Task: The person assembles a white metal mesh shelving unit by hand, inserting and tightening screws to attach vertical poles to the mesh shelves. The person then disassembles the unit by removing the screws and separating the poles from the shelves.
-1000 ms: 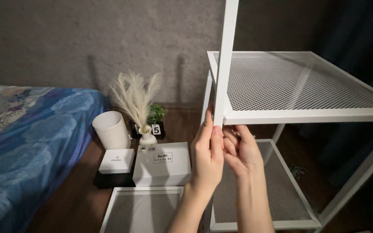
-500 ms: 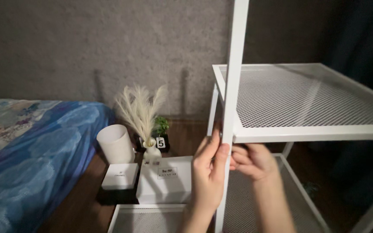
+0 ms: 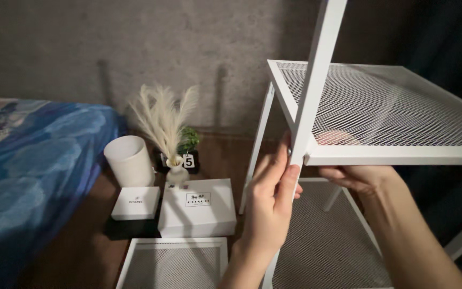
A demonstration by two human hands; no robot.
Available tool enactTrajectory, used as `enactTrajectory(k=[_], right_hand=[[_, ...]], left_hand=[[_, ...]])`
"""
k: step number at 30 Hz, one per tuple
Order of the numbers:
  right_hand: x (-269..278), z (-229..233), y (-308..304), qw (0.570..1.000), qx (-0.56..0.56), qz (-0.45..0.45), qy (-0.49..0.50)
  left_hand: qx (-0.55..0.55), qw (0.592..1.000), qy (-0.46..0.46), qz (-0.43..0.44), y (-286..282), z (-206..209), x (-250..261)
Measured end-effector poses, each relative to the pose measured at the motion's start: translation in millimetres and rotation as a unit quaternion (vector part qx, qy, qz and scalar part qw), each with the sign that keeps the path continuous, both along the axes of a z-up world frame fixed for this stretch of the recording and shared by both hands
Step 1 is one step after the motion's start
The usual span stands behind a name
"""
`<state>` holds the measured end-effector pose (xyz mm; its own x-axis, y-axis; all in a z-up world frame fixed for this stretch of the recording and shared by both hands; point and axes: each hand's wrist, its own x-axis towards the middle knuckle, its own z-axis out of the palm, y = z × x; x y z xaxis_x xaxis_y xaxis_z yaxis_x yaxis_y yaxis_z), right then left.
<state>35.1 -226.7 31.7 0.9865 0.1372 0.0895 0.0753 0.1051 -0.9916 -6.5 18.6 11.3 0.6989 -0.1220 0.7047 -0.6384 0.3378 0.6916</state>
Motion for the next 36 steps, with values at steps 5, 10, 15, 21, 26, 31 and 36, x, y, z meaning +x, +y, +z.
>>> enactTrajectory(k=[5,10,15,21,26,31,36], right_hand=[[0.0,2.1,11.2,0.998,0.038,-0.015,-0.044],[2.3,-6.2,14.5,0.993,0.03,-0.045,-0.108],[0.2,-21.7,32.0,0.982,0.057,-0.114,-0.138],[6.6,-27.8,27.0,0.986,0.146,0.028,-0.079],[10.5,-33.4,22.8,0.987,0.123,0.017,-0.103],[5.2,-40.4,30.4,0.974,0.151,0.037,-0.166],[4.4,-35.9,27.3,0.977,0.15,0.042,-0.147]], left_hand=[[0.001,1.0,-0.019,0.021,-4.6,-0.5,-1.0],[0.015,0.998,-0.033,0.048,-10.0,-3.8,0.2],[0.015,0.997,-0.042,0.06,-12.5,-7.9,1.8],[0.023,0.996,-0.043,0.07,-11.0,-7.8,1.0],[0.023,0.996,-0.043,0.068,-10.6,-6.4,-0.2],[0.016,0.995,-0.057,0.081,-12.9,-7.6,-1.2],[-0.003,0.997,-0.059,0.052,-13.8,-6.8,-2.4]])
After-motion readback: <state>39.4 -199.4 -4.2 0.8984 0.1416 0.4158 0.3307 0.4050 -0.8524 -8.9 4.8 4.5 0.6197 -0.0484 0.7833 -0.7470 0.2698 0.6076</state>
